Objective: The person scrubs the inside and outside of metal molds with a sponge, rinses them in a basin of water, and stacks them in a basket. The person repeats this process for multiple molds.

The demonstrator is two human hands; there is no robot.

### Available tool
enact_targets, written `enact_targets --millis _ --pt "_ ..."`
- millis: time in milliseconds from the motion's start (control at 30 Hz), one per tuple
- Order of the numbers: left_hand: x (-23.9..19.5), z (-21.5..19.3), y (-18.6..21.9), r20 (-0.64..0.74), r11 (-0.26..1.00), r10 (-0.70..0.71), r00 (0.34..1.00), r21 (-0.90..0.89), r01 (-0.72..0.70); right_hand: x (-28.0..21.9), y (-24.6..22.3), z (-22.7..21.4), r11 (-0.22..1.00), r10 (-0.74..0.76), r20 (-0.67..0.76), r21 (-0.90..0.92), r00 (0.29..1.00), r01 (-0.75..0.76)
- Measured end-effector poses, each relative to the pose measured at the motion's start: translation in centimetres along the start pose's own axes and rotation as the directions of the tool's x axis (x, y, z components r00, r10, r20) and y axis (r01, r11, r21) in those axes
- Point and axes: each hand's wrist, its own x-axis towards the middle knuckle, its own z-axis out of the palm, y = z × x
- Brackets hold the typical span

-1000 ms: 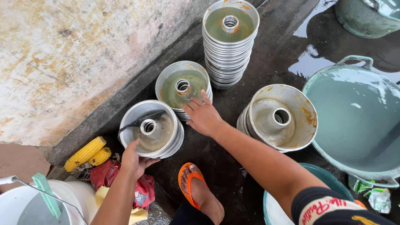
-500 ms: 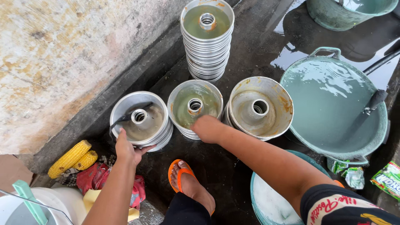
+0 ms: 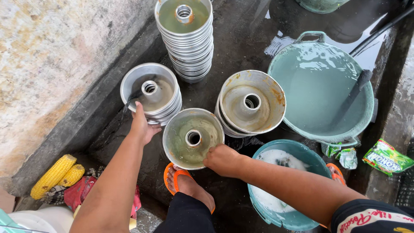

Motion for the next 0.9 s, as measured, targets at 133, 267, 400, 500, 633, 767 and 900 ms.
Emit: enact_targets --millis 133,267,400,500,633,767,900 --pt "-2.6 2.5 0.4 0.064 0.893 -0.171 0.983 0.431 0.127 -2.4 0.0 -0.5 1.0 -0.025 0.005 -0.019 1.0 0.025" --pt "-7.3 7.9 0.0 -0.045 0.437 -0.021 0.999 0.898 0.05 -5.2 0.0 -1.0 0.997 -0.025 -0.044 -0.072 0.999 0.022" --pt "-12.3 12.2 1.3 0.385 -0.053 0.315 0.868 0.92 -0.388 -11.2 0.1 -0.4 0.998 -0.028 -0.476 0.037 0.879 0.052" --pt "-14.3 17.1 1.9 0.428 0.109 0.269 0.863 0.877 -0.468 -18.0 -1.4 1.5 0.738 0.617 -0.146 0.45 0.773 -0.504" --pt "-16.2 22.8 0.7 0.34 0.236 0.279 0.898 0.882 -0.408 -25.3 -2.2 7.3 0.465 0.674 0.561 0.182 0.479 -0.867" --pt "-19.4 25.0 -3.6 0.78 -0.49 0.579 0.239 0.567 -0.662 -28.7 -2.9 16.6 0.409 0.763 0.486 0.148 0.426 -0.901" --pt "-21.6 28.6 -7.5 0.887 -0.567 0.322 0.332 0.461 -0.682 -30.1 -1.3 22.5 0.097 0.827 0.429 0.526 0.363 -0.845"
